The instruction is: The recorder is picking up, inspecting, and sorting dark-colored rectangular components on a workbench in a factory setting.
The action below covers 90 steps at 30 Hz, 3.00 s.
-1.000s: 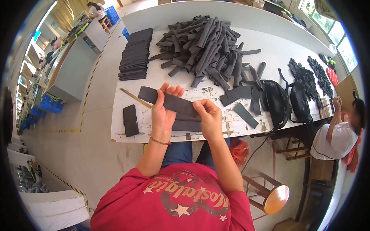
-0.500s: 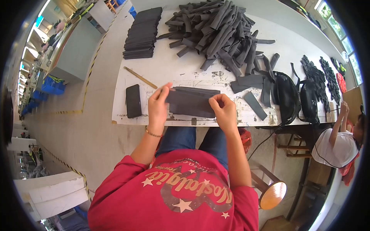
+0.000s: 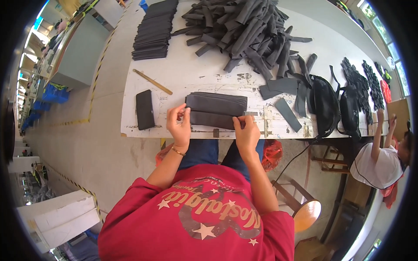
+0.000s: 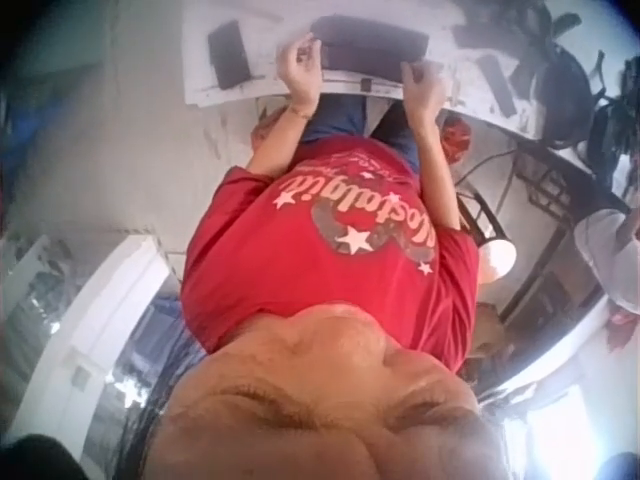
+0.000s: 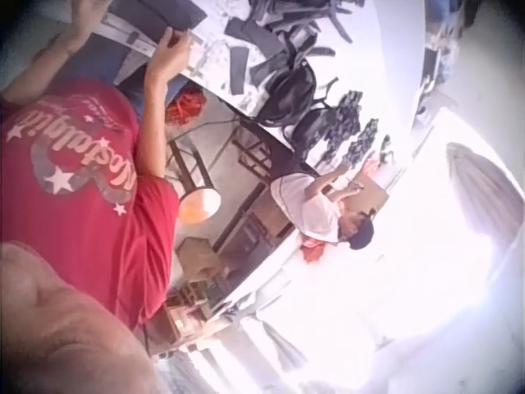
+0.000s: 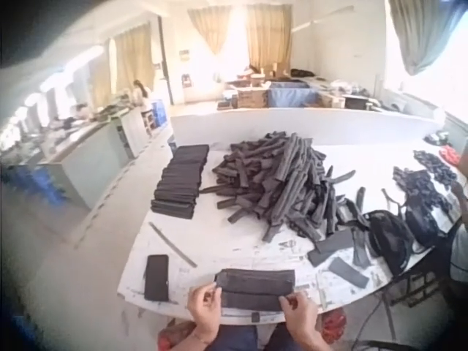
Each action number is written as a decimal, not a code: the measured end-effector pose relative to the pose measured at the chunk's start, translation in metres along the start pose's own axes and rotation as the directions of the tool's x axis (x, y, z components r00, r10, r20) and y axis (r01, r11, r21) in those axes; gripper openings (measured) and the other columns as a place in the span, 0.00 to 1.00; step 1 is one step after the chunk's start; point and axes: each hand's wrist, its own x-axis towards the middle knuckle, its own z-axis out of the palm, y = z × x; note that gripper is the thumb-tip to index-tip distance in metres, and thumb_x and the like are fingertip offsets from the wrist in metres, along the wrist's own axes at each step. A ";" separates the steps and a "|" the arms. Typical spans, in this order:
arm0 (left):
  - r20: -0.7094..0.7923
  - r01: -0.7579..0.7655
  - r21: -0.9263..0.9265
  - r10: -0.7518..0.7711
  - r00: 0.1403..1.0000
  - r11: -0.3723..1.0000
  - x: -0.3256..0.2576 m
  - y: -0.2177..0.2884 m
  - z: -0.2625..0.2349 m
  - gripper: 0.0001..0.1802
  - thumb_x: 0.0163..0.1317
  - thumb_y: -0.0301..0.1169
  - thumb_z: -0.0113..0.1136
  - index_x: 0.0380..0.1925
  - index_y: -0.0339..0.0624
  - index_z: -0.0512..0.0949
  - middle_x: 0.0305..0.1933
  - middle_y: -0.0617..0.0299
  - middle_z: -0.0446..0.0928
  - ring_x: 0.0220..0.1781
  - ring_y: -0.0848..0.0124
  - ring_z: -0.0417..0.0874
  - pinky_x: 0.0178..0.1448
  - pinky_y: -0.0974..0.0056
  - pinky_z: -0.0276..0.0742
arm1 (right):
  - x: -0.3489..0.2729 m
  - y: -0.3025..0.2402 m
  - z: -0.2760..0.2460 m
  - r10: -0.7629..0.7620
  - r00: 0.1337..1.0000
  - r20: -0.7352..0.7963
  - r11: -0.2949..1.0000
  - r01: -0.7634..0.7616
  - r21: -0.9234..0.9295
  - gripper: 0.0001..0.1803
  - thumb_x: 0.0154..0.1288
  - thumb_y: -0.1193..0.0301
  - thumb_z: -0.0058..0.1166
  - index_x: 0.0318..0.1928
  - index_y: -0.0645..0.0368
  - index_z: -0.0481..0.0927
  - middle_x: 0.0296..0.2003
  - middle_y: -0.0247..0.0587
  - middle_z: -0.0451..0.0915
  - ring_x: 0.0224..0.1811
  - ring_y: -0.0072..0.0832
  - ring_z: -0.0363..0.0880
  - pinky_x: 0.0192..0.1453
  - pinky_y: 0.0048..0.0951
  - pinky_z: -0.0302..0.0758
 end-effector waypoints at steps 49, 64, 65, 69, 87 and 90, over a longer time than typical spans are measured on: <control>0.798 0.841 -0.471 -0.278 0.535 0.267 0.065 0.093 0.098 0.11 0.69 0.23 0.47 0.46 0.31 0.76 0.45 0.49 0.82 0.46 0.60 0.85 0.55 0.56 0.83 | 0.023 -0.027 -0.115 -0.244 0.961 -0.133 0.951 0.264 0.160 0.22 0.49 0.75 0.72 0.47 0.59 0.83 0.39 0.44 0.79 0.41 0.37 0.78 0.44 0.33 0.76; 0.778 0.778 -0.556 -0.145 0.611 0.293 0.046 0.143 0.062 0.13 0.70 0.24 0.45 0.51 0.31 0.72 0.47 0.48 0.80 0.50 0.59 0.84 0.58 0.53 0.82 | 0.037 -0.051 -0.111 -0.653 0.681 -0.331 0.756 0.570 -0.322 0.14 0.49 0.72 0.69 0.39 0.56 0.83 0.33 0.31 0.78 0.36 0.32 0.76 0.47 0.37 0.66; 0.758 0.750 -0.584 -0.122 0.640 0.311 0.045 0.149 0.060 0.14 0.71 0.26 0.48 0.53 0.32 0.70 0.47 0.49 0.80 0.51 0.59 0.84 0.58 0.54 0.81 | 0.035 -0.051 -0.110 -0.655 0.679 -0.331 0.755 0.567 -0.329 0.18 0.48 0.72 0.70 0.42 0.57 0.82 0.35 0.33 0.78 0.37 0.34 0.76 0.48 0.37 0.66; 0.771 0.760 -0.626 -0.011 0.637 0.173 0.050 0.152 0.070 0.23 0.70 0.40 0.57 0.57 0.35 0.70 0.48 0.48 0.81 0.54 0.56 0.82 0.63 0.53 0.75 | 0.029 -0.062 -0.100 -0.595 0.741 -0.311 0.804 0.555 -0.215 0.27 0.47 0.74 0.70 0.51 0.61 0.77 0.43 0.44 0.77 0.43 0.42 0.76 0.49 0.42 0.69; 0.674 0.649 -0.726 0.052 0.737 0.227 0.046 0.141 0.072 0.17 0.76 0.41 0.47 0.43 0.37 0.75 0.41 0.52 0.82 0.61 0.59 0.78 0.67 0.56 0.69 | 0.021 -0.057 -0.074 -0.593 0.802 -0.070 0.804 0.595 0.013 0.19 0.55 0.79 0.64 0.44 0.62 0.70 0.43 0.54 0.74 0.43 0.52 0.75 0.43 0.44 0.75; 0.737 0.732 -0.674 0.018 0.676 0.100 0.033 0.142 0.072 0.18 0.75 0.43 0.47 0.43 0.38 0.75 0.43 0.53 0.82 0.63 0.58 0.77 0.68 0.56 0.69 | 0.034 -0.073 -0.073 -0.661 0.748 -0.061 0.746 0.663 0.060 0.18 0.56 0.79 0.63 0.44 0.62 0.70 0.44 0.54 0.73 0.41 0.52 0.76 0.41 0.43 0.75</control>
